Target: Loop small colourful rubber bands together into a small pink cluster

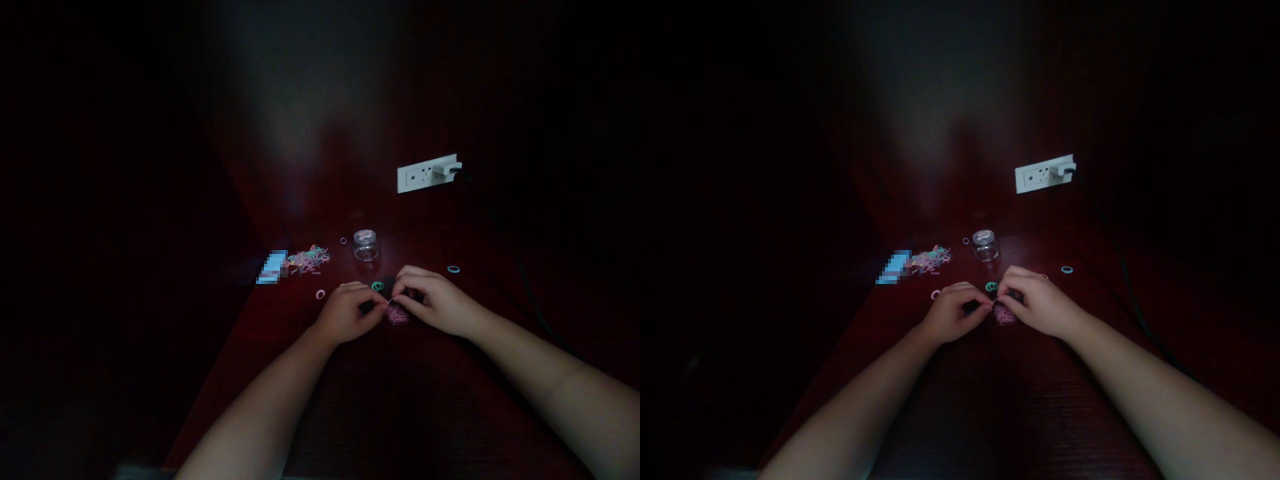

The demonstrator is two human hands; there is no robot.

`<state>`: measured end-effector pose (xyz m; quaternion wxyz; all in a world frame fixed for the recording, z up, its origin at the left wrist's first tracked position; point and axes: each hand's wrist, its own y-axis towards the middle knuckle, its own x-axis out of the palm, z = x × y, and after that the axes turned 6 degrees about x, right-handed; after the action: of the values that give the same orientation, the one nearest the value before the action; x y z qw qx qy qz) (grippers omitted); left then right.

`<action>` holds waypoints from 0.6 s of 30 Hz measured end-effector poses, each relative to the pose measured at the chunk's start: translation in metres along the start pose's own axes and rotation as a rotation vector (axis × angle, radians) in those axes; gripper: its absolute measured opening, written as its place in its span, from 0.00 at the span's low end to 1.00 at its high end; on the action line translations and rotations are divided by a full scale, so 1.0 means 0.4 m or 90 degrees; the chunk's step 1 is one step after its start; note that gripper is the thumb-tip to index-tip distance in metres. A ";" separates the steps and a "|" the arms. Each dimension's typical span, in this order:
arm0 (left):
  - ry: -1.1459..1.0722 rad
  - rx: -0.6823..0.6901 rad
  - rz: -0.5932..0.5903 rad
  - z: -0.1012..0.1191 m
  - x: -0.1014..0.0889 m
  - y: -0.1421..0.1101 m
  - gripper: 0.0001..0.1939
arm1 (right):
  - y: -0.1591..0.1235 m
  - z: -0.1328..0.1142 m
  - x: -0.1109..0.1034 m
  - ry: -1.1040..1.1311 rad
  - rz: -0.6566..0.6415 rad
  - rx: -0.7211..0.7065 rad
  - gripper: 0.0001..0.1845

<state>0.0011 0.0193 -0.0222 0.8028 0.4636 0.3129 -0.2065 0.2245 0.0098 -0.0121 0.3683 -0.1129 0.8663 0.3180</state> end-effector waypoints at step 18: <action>0.008 -0.008 -0.002 0.000 0.000 0.001 0.05 | 0.000 0.004 -0.002 0.000 -0.016 0.016 0.06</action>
<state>0.0013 0.0195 -0.0220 0.8032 0.4595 0.3203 -0.2028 0.2259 0.0108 -0.0124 0.3738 -0.1195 0.8686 0.3027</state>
